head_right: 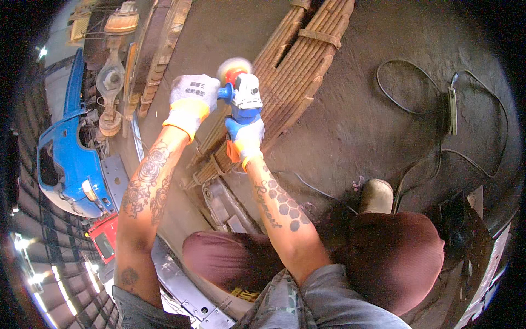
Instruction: The person puts on work gloves and uses an angle grinder to grind a bundle of rusty metal rods lying on the floor. The person holds the rods with one hand while operating the grinder with the other, creating sparks as the tool removes rust from the surface.
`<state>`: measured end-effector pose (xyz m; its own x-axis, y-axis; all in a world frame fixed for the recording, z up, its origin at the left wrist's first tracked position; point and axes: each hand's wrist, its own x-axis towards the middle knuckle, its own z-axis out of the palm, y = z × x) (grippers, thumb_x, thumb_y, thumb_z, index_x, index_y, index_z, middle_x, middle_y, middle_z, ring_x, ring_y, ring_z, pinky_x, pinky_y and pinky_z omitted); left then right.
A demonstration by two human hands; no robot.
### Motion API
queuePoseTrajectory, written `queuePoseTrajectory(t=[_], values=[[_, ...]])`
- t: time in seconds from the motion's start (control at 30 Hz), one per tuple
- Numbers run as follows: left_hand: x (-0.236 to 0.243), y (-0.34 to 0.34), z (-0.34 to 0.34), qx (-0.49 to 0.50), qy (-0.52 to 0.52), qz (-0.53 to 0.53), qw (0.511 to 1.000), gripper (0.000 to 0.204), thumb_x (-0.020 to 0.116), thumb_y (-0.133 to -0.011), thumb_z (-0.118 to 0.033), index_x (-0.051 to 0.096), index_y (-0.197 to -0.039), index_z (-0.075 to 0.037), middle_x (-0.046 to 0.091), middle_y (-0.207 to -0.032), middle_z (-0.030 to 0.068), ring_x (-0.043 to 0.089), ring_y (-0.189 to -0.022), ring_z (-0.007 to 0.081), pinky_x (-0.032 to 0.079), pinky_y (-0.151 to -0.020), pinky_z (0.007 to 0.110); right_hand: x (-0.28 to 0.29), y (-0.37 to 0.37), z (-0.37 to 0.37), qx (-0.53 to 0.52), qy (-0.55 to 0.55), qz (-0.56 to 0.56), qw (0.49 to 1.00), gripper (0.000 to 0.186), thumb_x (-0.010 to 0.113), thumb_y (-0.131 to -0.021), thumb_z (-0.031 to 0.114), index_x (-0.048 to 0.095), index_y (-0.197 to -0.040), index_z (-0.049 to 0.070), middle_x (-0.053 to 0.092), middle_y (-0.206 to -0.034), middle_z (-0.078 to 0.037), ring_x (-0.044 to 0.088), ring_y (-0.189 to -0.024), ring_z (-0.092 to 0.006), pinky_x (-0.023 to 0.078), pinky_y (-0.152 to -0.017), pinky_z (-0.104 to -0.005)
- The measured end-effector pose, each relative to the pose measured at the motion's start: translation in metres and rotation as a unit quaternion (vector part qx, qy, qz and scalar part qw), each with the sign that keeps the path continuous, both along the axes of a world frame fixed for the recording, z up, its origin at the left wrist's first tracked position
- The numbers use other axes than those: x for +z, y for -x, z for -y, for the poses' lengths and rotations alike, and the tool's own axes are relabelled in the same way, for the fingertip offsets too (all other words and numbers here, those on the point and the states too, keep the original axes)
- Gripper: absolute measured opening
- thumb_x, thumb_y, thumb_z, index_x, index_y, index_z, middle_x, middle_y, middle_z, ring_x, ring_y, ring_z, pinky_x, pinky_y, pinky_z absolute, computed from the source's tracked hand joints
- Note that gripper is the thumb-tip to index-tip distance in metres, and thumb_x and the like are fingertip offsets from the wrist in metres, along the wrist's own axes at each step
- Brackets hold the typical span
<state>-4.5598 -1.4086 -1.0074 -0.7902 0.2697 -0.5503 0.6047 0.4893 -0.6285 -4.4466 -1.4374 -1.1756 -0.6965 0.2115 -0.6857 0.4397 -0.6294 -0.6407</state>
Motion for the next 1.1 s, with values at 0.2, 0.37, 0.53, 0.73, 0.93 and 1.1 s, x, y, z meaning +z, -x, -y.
queuePoseTrajectory(t=[0.2, 0.37, 0.53, 0.73, 0.93, 1.1], values=[[0.002, 0.007, 0.004, 0.024, 0.004, 0.011, 1.0, 0.02, 0.065, -0.094, -0.017, 0.082, -0.104, -0.016, 0.08, -0.102, 0.0146, 0.079, -0.096, 0.0329, 0.062, -0.085, 0.048, 0.005, 0.0, 0.0, -0.024, -0.003, -0.032, 0.999, 0.034, 0.084, -0.073, 0.028, 0.074, -0.099, 0.007, 0.075, -0.083, -0.014, 0.073, -0.076, -0.0281, 0.058, -0.072, -0.0432], [-0.002, 0.008, -0.003, 0.006, 0.026, 0.002, 1.0, 0.019, 0.066, -0.092, -0.016, 0.082, -0.101, -0.016, 0.08, -0.098, 0.0135, 0.08, -0.091, 0.0327, 0.062, -0.083, 0.049, -0.006, 0.006, -0.003, 0.008, 0.067, -0.011, 0.998, 0.041, 0.088, -0.071, 0.024, 0.073, -0.106, 0.007, 0.076, -0.09, -0.011, 0.071, -0.079, -0.0236, 0.058, -0.075, -0.0411], [-0.002, 0.008, 0.003, -0.002, 0.003, 0.0, 1.0, 0.017, 0.066, -0.092, -0.017, 0.081, -0.098, -0.015, 0.08, -0.098, 0.0144, 0.08, -0.092, 0.0318, 0.062, -0.084, 0.049, 0.008, 0.006, -0.005, 0.006, -0.018, -0.013, 1.0, 0.025, 0.083, -0.077, 0.021, 0.073, -0.094, 0.005, 0.075, -0.082, -0.007, 0.071, -0.071, -0.0194, 0.057, -0.067, -0.0385], [0.0, 0.01, 0.003, -0.001, 0.0, 0.004, 1.0, 0.015, 0.067, -0.093, -0.019, 0.08, -0.099, -0.016, 0.08, -0.095, 0.0139, 0.079, -0.09, 0.0319, 0.061, -0.081, 0.049, 0.012, 0.007, -0.011, 0.013, -0.022, -0.007, 1.0, 0.027, 0.083, -0.077, 0.021, 0.074, -0.095, 0.004, 0.075, -0.082, -0.008, 0.071, -0.073, -0.0207, 0.057, -0.069, -0.0388], [0.002, 0.016, 0.008, -0.01, -0.01, 0.007, 1.0, 0.015, 0.068, -0.092, -0.017, 0.08, -0.1, -0.016, 0.08, -0.095, 0.0134, 0.079, -0.09, 0.0323, 0.062, -0.08, 0.049, 0.015, 0.01, -0.008, -0.006, -0.038, -0.011, 0.999, 0.025, 0.083, -0.076, 0.021, 0.074, -0.093, 0.004, 0.075, -0.079, -0.006, 0.071, -0.068, -0.0207, 0.056, -0.066, -0.0377], [0.002, 0.01, -0.003, -0.032, 0.001, 0.0, 0.999, 0.015, 0.068, -0.092, -0.018, 0.081, -0.099, -0.016, 0.08, -0.096, 0.0128, 0.08, -0.092, 0.0317, 0.062, -0.082, 0.047, 0.014, 0.006, -0.014, 0.017, -0.023, 0.003, 1.0, 0.034, 0.083, -0.075, 0.029, 0.075, -0.1, 0.008, 0.076, -0.083, -0.011, 0.075, -0.075, -0.0265, 0.058, -0.072, -0.0414]])
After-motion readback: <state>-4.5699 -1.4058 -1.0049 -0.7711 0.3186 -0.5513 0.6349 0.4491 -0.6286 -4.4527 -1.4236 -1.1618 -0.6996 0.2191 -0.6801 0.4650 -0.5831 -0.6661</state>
